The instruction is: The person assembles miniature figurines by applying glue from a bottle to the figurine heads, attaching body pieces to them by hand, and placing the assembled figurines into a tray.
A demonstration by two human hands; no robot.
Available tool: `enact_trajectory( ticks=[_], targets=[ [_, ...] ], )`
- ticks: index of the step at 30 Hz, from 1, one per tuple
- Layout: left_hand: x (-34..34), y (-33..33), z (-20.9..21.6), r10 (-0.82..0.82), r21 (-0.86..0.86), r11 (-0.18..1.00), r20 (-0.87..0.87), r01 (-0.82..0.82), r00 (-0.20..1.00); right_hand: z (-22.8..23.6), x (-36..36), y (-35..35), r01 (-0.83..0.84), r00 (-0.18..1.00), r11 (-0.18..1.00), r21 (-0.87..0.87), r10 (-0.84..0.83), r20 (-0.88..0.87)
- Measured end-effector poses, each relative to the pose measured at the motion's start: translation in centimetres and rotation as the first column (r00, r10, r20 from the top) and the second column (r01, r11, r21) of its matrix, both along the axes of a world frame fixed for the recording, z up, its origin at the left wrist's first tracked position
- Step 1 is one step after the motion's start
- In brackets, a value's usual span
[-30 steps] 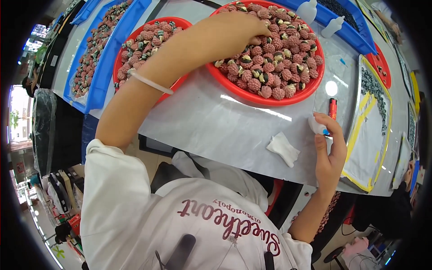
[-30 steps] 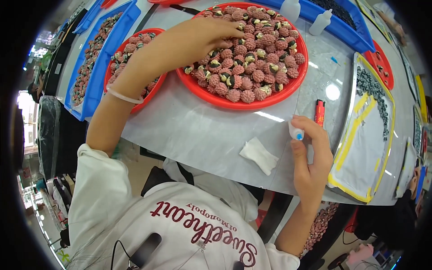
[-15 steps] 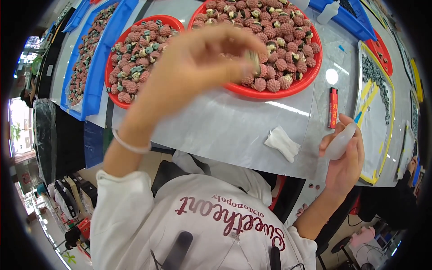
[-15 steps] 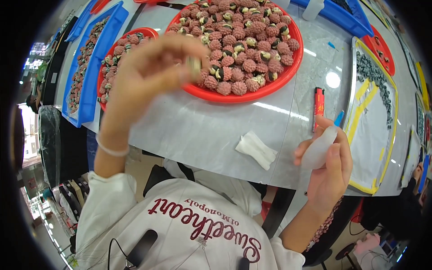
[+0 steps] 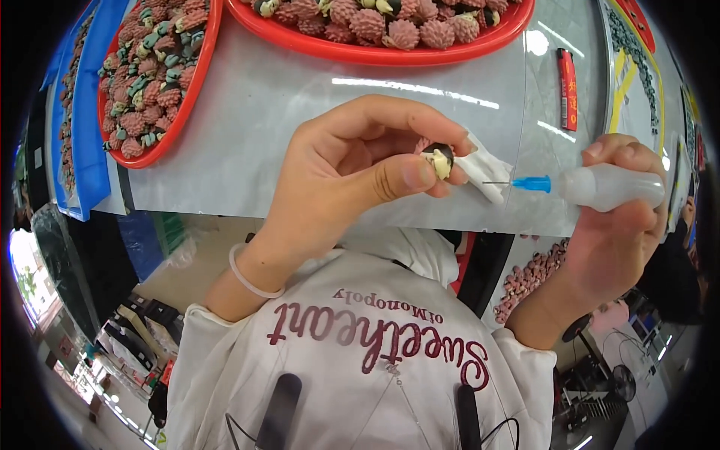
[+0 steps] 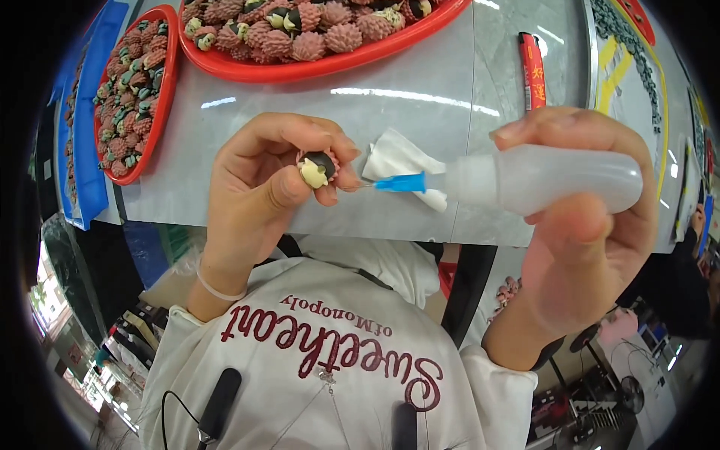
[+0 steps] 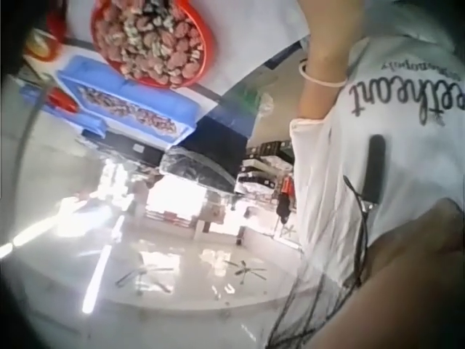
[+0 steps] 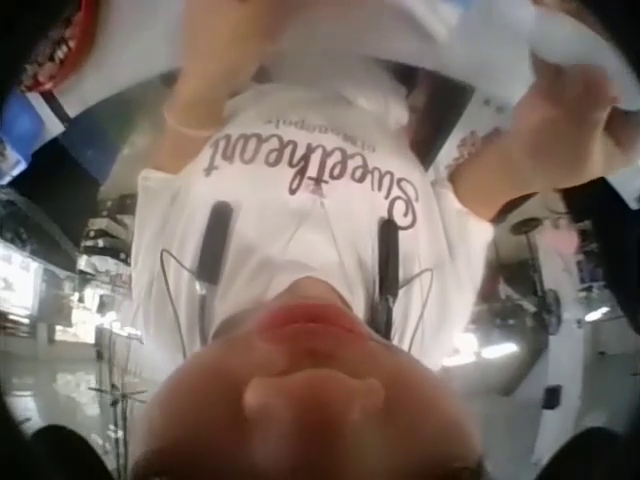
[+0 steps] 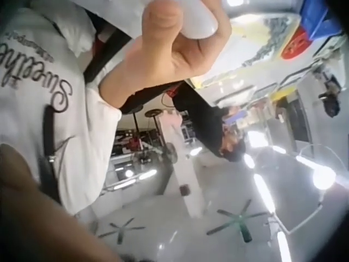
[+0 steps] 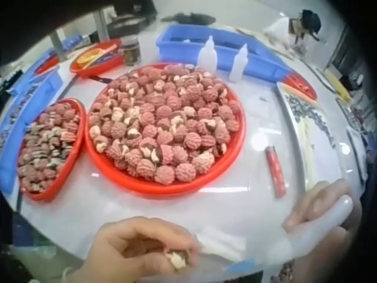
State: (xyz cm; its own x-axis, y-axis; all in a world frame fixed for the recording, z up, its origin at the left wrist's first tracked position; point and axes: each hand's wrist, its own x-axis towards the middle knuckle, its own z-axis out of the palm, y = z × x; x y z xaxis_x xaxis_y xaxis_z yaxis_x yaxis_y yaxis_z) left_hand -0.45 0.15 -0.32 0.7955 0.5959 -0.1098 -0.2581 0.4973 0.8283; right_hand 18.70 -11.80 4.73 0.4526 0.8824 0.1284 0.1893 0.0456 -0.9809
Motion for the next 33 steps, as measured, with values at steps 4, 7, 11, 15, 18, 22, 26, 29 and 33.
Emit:
enact_trajectory(
  ticks=[4, 7, 11, 15, 18, 22, 26, 29, 33],
  targets=[
    [0.2, -0.1, -0.1, 0.028, 0.003, 1.000, -0.002, -0.028, 1.000, -0.1, -0.3, 0.5, -0.011, 1.000, 1.000, -0.003, 0.011, 0.013],
    [0.2, -0.2, 0.1, 0.029, -0.009, 1.000, -0.001, -0.029, 1.000, 0.0, -0.9, 0.9, 0.000, 0.999, 1.000, -0.021, 0.001, 0.050],
    [0.2, -0.2, 0.1, 0.021, -0.028, 0.999, -0.015, -0.021, 1.000, 0.3, -1.3, 0.8, -0.032, 0.959, 0.999, 0.032, 0.021, 0.281],
    [0.2, 0.0, -0.1, 0.018, -0.030, 0.999, -0.017, -0.019, 1.000, 1.3, -2.1, 0.1, -0.015, 0.828, 0.997, 0.073, -0.028, 0.560],
    [0.1, 0.0, 0.0, 0.016, -0.055, 0.998, -0.008, -0.016, 1.000, 1.5, -1.3, 0.5, -0.136, 0.804, 0.986, 0.094, 0.055, 0.592],
    [0.1, 0.2, 0.1, 0.014, -0.076, 0.997, -0.003, -0.014, 1.000, 1.4, -1.0, 0.4, -0.182, 0.880, 0.976, 0.119, 0.108, 0.462],
    [0.0, 0.3, 0.1, 0.032, -0.100, 0.994, -0.017, -0.033, 0.999, 0.8, -1.3, 0.1, -0.003, 0.940, 0.995, 0.100, -0.031, 0.339],
    [0.4, 0.3, 0.4, 0.025, -0.110, 0.993, -0.022, -0.028, 0.999, 0.4, -0.6, 0.0, 0.079, 0.987, 0.994, 0.070, -0.088, 0.132],
    [0.3, 0.2, 0.3, 0.022, -0.078, 0.997, -0.007, -0.022, 1.000, -2.2, -0.2, 2.2, 0.124, 0.990, 0.988, 0.095, -0.129, 0.051]
  ],
)
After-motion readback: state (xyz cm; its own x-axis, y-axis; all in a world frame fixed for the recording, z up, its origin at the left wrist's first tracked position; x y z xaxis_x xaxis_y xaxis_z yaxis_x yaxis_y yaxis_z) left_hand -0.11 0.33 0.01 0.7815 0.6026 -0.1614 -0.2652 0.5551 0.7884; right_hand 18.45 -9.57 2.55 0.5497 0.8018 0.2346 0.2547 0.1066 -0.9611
